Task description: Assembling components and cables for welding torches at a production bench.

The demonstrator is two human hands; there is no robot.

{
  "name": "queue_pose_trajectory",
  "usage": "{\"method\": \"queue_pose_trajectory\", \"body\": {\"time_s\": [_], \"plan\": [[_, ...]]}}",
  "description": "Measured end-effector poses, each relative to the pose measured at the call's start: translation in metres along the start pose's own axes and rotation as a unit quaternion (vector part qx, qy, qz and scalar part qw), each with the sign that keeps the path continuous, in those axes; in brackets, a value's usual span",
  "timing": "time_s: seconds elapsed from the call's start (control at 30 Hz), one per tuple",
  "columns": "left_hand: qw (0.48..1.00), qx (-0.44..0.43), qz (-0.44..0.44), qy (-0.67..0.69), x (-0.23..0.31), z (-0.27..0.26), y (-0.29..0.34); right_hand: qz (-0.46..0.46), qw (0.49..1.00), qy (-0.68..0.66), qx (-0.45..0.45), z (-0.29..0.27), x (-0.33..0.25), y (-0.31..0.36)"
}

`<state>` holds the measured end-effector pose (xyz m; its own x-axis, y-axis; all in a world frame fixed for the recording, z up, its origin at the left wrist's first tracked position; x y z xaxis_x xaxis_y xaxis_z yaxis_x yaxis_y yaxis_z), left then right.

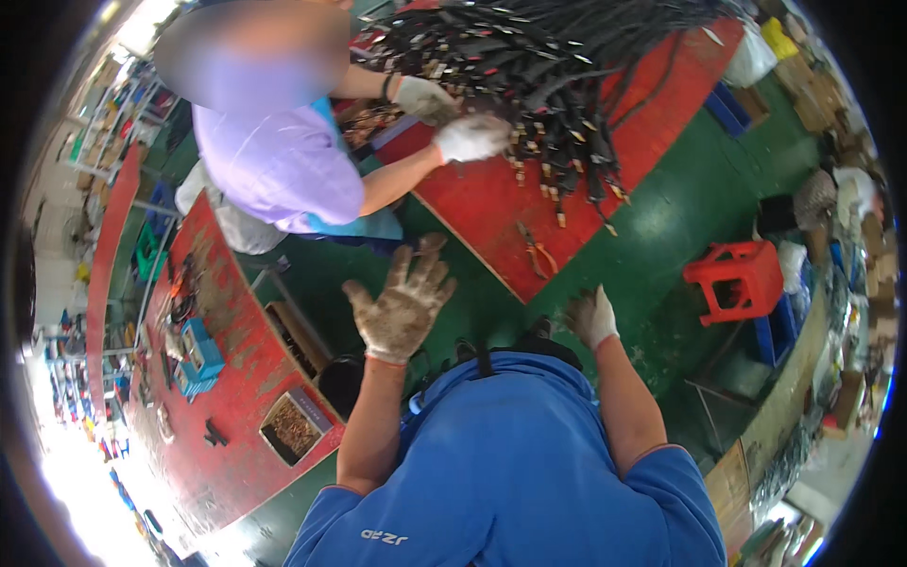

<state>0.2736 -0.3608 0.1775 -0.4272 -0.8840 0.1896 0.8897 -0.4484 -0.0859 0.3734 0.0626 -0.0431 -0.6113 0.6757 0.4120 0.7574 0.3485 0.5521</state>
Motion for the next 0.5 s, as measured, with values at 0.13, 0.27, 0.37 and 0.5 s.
{"method": "queue_pose_trajectory", "body": {"time_s": [0.13, 0.27, 0.37, 0.5], "plan": [[0.999, 0.036, 0.009, -0.021, 0.006, -0.006, 0.023, -0.003, 0.651, 0.755, -0.078, -0.15, 0.039, -0.001], [0.998, 0.056, -0.019, 0.006, -0.014, -0.006, 0.014, -0.007, 0.209, 0.968, -0.138, -0.211, 0.065, 0.017], [0.997, 0.072, -0.03, 0.025, -0.024, 0.002, 0.007, 0.042, 0.218, 0.966, -0.134, -0.236, 0.065, 0.016], [0.993, 0.084, -0.047, 0.066, -0.033, 0.004, 0.001, 0.062, 0.165, 0.977, -0.123, -0.238, 0.05, 0.001]]}}
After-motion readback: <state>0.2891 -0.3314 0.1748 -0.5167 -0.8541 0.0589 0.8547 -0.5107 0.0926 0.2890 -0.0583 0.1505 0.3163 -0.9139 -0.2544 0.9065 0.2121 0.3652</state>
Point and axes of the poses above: each hand's wrist, its own y-axis away from the middle knuckle, its own z-axis out of the palm, x = y × z, the point moved 2 cm from there along -y, towards the middle knuckle, and after that the axes turned 1 degree about x, right-handed, at the moved point
